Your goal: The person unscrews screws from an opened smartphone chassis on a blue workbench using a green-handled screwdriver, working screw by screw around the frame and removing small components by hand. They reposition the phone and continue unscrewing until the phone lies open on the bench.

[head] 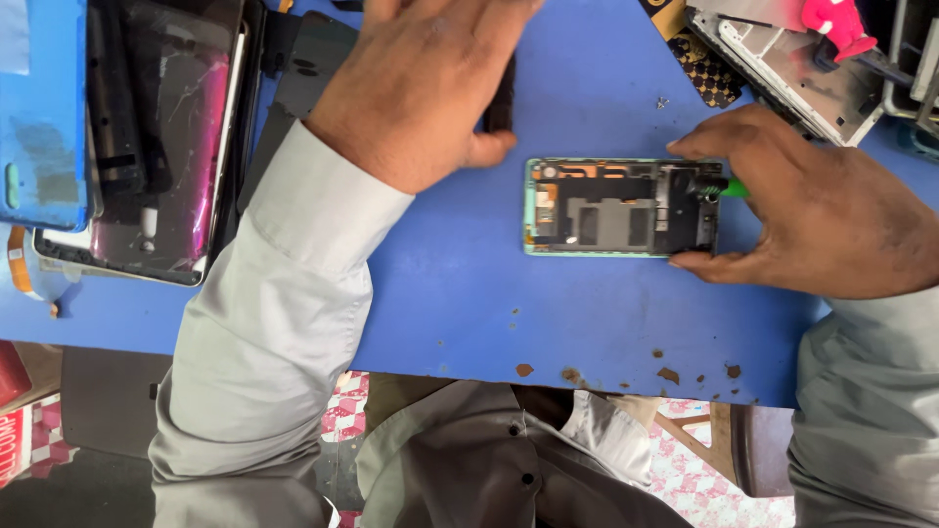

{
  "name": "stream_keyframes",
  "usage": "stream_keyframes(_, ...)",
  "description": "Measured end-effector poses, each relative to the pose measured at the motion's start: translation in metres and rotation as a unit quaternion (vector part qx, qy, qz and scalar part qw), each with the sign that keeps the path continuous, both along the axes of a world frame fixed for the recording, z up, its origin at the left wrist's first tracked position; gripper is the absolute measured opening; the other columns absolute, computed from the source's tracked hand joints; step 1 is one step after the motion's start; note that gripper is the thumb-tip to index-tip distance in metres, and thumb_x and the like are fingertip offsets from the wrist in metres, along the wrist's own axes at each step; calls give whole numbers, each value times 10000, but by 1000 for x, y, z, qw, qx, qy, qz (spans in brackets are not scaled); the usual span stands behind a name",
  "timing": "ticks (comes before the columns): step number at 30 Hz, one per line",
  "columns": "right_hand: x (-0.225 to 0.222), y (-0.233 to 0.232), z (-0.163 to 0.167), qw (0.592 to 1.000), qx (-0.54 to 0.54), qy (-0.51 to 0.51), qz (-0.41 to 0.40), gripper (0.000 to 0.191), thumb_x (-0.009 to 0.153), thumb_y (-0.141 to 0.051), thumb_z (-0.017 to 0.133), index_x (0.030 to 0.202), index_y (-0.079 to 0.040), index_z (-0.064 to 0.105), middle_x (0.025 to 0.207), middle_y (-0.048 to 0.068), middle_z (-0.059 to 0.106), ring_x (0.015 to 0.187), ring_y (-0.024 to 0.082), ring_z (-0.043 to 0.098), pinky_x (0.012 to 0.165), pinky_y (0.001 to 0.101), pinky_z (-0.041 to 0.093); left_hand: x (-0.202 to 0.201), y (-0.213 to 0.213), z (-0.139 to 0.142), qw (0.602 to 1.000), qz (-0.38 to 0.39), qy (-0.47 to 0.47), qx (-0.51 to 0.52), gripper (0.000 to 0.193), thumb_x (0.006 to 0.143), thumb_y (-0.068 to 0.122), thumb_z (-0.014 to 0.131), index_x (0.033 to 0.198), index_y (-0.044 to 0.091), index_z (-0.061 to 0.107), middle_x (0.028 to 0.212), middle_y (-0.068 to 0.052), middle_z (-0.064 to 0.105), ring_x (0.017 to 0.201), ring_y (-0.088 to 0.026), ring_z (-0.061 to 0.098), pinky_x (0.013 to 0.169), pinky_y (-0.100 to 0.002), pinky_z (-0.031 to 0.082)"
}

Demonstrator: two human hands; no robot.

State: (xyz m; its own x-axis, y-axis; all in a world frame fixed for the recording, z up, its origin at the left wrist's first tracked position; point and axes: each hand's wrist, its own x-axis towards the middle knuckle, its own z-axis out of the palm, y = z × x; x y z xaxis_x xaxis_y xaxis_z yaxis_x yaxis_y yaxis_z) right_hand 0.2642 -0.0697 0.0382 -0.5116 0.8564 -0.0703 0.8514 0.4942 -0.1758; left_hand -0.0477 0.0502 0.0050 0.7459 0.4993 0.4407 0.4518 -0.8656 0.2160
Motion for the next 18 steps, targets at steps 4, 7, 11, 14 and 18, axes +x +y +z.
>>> stream_keyframes(4, 9, 5, -4, 998, -40, 38, 3, 928, 640, -501, 843, 1370, -26, 522, 1309, 108, 547, 1030, 251, 703, 704, 302, 599, 9, -6, 2, 998, -66, -7, -8, 977, 709, 371, 958, 1449, 22, 426, 1281, -108, 644, 1225, -287, 570, 1057, -493, 336)
stream_keyframes(7, 9, 4, 1, 991, -101, -32, -82, 979, 577, -509, 919, 1369, -50, 571, 1344, 80, 608, 717, 197, 678, 544, 296, 570, 17, -14, 5, 994, -102, 3, -35, 988, 732, 339, 950, 1494, -5, 423, 1253, -106, 644, 1167, -288, 578, 1007, -477, 348)
stream_keyframes(11, 11, -2, 8, 986, 86, 136, -54, 582, 720, -251, 909, 1149, 59, 669, 1029, 162, 679, 797, 248, 679, 663, 332, 551, 28, -25, 10, 991, -118, 28, -56, 967, 703, 293, 940, 1472, -17, 441, 1125, -88, 640, 1073, -266, 589, 914, -448, 360)
stream_keyframes(14, 18, -6, 4, 969, 143, 176, -98, 312, 891, -55, 867, 1097, 90, 683, 944, 177, 695, 758, 223, 656, 630, 297, 504, 34, -33, 15, 990, -112, 60, -56, 987, 647, 299, 935, 1446, -25, 455, 1063, -78, 634, 1024, -258, 586, 882, -433, 372)
stream_keyframes(18, 29, -8, -8, 958, 191, 200, -70, 167, 1043, 7, 750, 1165, 57, 647, 1025, 150, 693, 878, 193, 652, 786, 253, 536, 39, -40, 20, 989, -111, 77, -67, 1029, 593, 341, 939, 1429, -34, 468, 1025, -72, 626, 984, -246, 578, 878, -424, 380)
